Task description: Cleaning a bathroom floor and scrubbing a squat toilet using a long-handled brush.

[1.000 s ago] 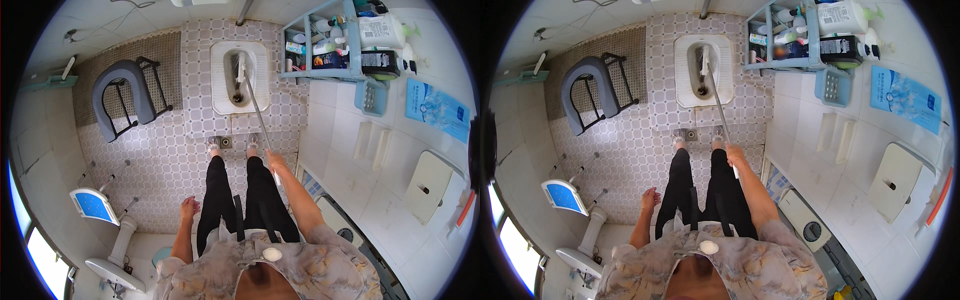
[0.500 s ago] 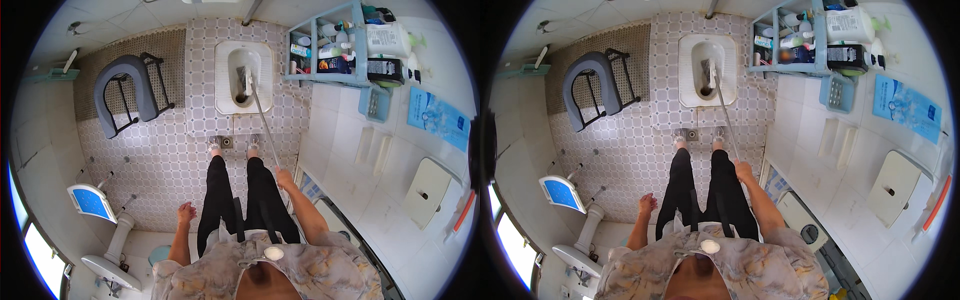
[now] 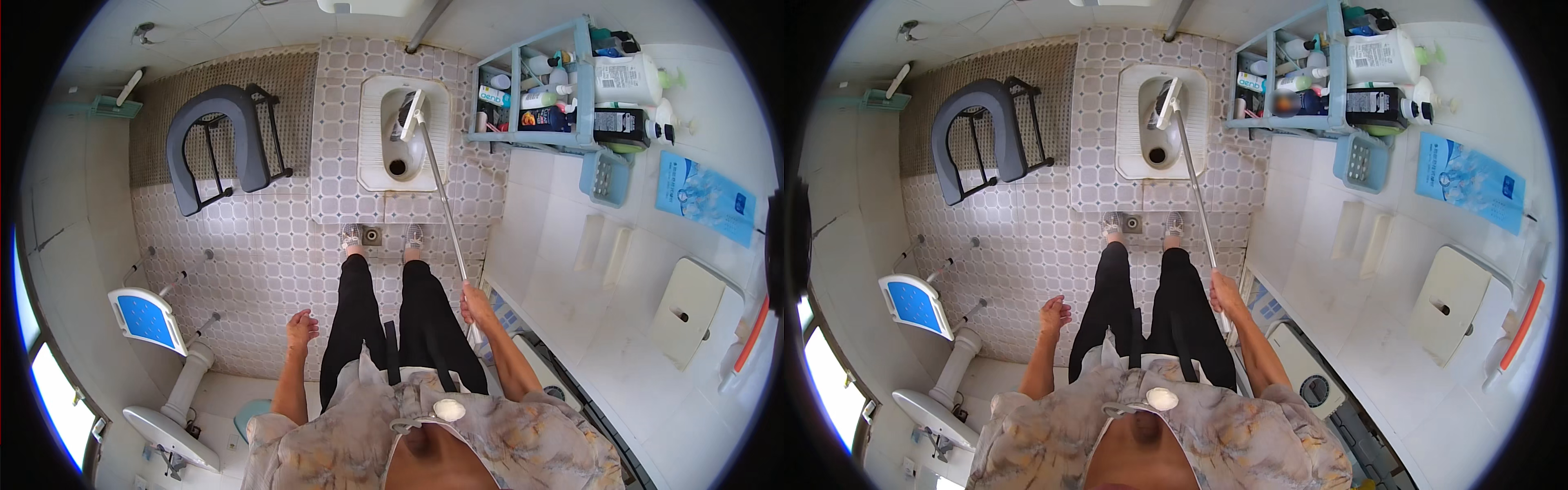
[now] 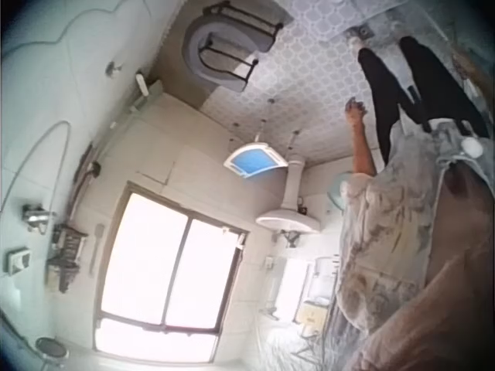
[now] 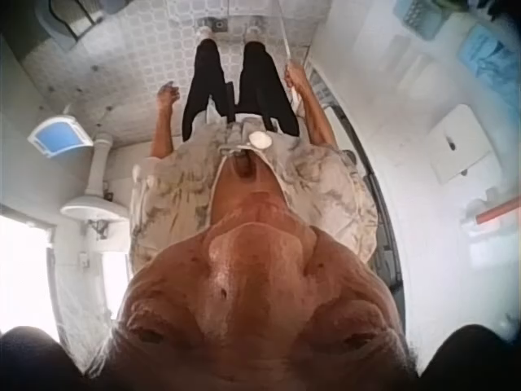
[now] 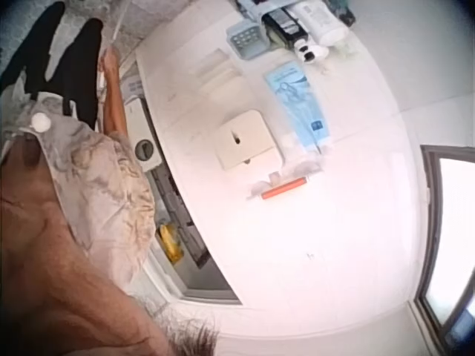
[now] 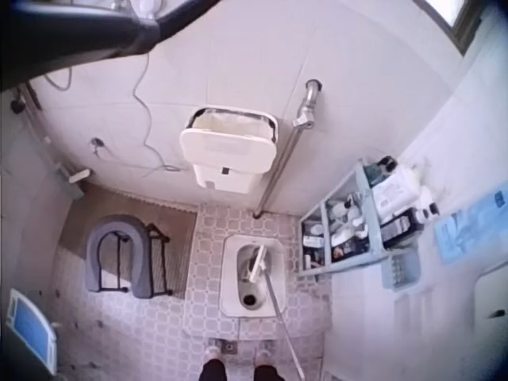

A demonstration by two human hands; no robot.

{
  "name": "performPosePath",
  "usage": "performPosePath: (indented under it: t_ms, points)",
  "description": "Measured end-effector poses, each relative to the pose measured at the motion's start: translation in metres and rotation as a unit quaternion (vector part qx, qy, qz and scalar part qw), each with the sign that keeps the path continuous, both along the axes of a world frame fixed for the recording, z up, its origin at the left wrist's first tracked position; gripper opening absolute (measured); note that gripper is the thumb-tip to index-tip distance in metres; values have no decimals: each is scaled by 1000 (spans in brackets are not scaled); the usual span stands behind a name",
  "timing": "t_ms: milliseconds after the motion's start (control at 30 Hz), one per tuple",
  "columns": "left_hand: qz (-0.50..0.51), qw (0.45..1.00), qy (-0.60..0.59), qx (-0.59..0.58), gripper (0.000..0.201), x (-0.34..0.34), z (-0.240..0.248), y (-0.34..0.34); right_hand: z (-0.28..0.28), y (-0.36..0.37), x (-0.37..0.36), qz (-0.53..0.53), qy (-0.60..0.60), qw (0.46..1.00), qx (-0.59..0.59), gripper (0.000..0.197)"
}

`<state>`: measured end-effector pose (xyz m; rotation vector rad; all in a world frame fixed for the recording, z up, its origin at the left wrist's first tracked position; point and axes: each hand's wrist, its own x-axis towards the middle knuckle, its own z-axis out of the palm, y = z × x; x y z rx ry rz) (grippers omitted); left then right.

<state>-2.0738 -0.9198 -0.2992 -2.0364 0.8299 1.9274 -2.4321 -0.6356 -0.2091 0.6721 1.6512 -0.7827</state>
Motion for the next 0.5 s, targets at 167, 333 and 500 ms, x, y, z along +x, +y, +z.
performPosePath:
  t_ms: [167,333,500]
  points:
    - [10,1000,-7,13,27,5,-2,7,45,43,9,82,63,993,58,50]
    - [12,1000,1,24,27,16,-6,16,-1,75,22,381,237,882,143,52]
    - [-14,999,-4,36,29,9,-2,16,-101,0,-6,447,255,838,183,56]
